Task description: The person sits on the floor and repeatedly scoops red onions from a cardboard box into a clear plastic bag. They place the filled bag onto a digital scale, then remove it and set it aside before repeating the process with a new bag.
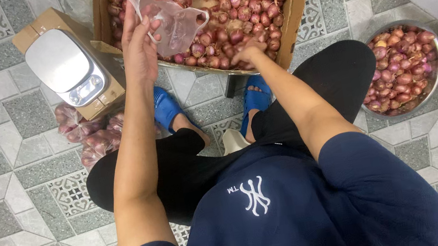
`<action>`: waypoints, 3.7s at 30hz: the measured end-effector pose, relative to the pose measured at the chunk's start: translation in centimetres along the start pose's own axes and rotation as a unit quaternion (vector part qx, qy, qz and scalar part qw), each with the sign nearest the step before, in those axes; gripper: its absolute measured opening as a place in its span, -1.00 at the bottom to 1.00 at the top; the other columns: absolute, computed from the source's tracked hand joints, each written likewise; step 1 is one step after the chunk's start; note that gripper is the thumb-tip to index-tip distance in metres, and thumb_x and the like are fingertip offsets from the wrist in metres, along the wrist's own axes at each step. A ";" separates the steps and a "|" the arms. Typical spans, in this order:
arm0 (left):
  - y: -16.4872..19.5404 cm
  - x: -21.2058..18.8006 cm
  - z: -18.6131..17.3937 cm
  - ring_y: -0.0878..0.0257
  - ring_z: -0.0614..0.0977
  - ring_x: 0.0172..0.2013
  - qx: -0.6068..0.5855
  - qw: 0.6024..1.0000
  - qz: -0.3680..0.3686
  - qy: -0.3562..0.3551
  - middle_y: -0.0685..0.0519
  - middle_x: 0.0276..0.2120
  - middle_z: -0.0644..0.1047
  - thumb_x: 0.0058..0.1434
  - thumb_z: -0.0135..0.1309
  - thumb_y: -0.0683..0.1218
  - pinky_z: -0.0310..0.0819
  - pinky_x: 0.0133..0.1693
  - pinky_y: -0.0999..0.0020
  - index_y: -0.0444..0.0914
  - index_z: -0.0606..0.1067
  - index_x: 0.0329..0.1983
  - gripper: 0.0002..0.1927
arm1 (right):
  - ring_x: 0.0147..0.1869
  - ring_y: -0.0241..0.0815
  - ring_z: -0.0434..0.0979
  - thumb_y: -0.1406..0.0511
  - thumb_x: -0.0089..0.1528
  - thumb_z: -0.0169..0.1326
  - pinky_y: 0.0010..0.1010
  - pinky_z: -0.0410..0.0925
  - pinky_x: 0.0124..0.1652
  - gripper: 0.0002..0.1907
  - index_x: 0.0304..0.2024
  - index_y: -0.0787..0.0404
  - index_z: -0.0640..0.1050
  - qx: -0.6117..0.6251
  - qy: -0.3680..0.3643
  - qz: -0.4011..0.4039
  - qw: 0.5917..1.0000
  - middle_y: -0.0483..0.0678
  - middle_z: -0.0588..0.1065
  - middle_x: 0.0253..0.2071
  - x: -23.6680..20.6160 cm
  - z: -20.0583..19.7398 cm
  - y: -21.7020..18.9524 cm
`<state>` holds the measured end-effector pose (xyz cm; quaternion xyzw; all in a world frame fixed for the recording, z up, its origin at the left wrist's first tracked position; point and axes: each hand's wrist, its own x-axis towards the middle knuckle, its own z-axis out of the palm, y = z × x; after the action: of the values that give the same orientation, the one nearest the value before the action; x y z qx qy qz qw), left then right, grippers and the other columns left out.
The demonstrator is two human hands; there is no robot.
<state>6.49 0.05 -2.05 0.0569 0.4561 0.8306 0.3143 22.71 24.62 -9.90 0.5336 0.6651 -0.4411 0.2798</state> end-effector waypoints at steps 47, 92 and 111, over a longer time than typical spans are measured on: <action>-1.2 0.5 -1.8 0.27 0.60 -0.18 -0.091 0.991 -0.009 0.094 -0.01 -0.06 0.61 0.38 0.11 -0.21 0.55 -0.09 0.35 -0.31 0.45 0.20 -0.67 | -0.03 0.34 0.58 0.46 0.13 0.11 0.06 0.46 -0.11 -0.53 0.11 0.11 0.50 -0.291 0.173 -0.435 0.834 0.35 0.34 0.21 0.2 3.3 -4.7; -1.8 0.5 -2.5 0.28 0.61 -0.17 -0.080 0.989 -0.057 0.109 -0.09 0.14 0.58 0.45 -0.04 -0.15 0.54 0.00 0.28 -0.35 0.39 0.31 -0.61 | 0.03 0.04 0.67 0.21 0.25 0.21 -0.28 0.61 -0.17 -0.60 0.10 0.19 0.54 0.595 -0.301 -0.412 0.621 0.19 0.53 0.11 -4.0 -5.2 -6.1; -1.8 1.0 -1.2 0.42 0.52 -0.41 0.138 0.976 -0.053 0.161 0.18 -0.11 0.57 0.47 -0.04 -0.05 0.33 -0.42 0.52 -0.11 0.47 0.32 -0.63 | -0.36 -0.08 0.50 0.16 0.21 0.22 -0.17 0.42 -0.30 -0.71 -0.05 0.10 0.60 -0.036 -0.154 -0.316 0.935 0.06 0.58 -0.23 -4.1 11.0 -19.5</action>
<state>6.10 0.51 -4.37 -0.0583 0.6136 0.7400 0.2693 4.09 12.22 -5.81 0.2107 0.7635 -0.5595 0.2442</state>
